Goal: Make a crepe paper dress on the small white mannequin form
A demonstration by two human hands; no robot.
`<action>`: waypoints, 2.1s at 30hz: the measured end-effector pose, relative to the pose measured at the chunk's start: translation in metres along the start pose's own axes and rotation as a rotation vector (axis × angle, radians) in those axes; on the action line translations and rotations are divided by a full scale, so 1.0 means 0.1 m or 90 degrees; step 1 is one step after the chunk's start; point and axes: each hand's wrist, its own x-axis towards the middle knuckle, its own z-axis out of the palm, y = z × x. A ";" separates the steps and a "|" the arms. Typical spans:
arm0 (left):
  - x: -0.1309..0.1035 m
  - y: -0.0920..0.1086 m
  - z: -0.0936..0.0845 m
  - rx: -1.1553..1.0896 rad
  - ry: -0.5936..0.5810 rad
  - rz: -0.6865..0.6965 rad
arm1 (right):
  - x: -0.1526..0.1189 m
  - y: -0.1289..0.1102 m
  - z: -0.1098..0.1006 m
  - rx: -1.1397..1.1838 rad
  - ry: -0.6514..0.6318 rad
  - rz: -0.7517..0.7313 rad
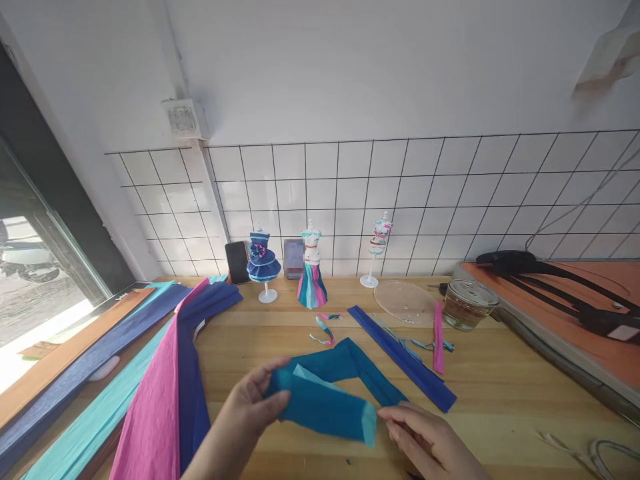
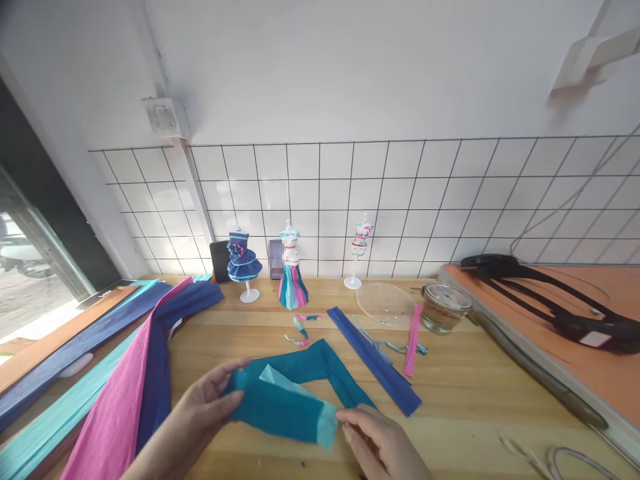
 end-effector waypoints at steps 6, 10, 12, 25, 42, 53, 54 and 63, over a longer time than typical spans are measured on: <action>-0.10 0.38 -0.12 -0.140 0.054 -0.034 | 0.10 -0.08 0.09 -0.330 0.061 -0.348; -0.13 0.28 -0.06 -0.089 -0.051 -0.104 | 0.13 0.00 0.20 -0.439 0.111 -0.425; -0.13 0.22 -0.04 -0.050 -0.114 -0.127 | 0.14 0.05 0.23 -0.469 0.130 -0.451; -0.14 0.15 -0.05 -0.050 -0.225 -0.133 | 0.12 0.15 0.10 -0.116 0.194 -0.069; -0.11 0.03 0.03 0.229 -0.207 -0.113 | 0.10 0.05 0.04 -0.301 0.231 -0.179; -0.18 -0.10 0.03 0.054 -0.319 -0.052 | -0.17 -0.38 0.14 0.248 -0.203 -0.031; -0.18 -0.12 0.04 0.059 -0.326 -0.055 | -0.16 -0.38 0.16 0.281 -0.214 -0.026; -0.09 -0.21 0.07 0.174 -0.193 -0.052 | -0.03 -0.22 0.10 0.358 -0.118 0.104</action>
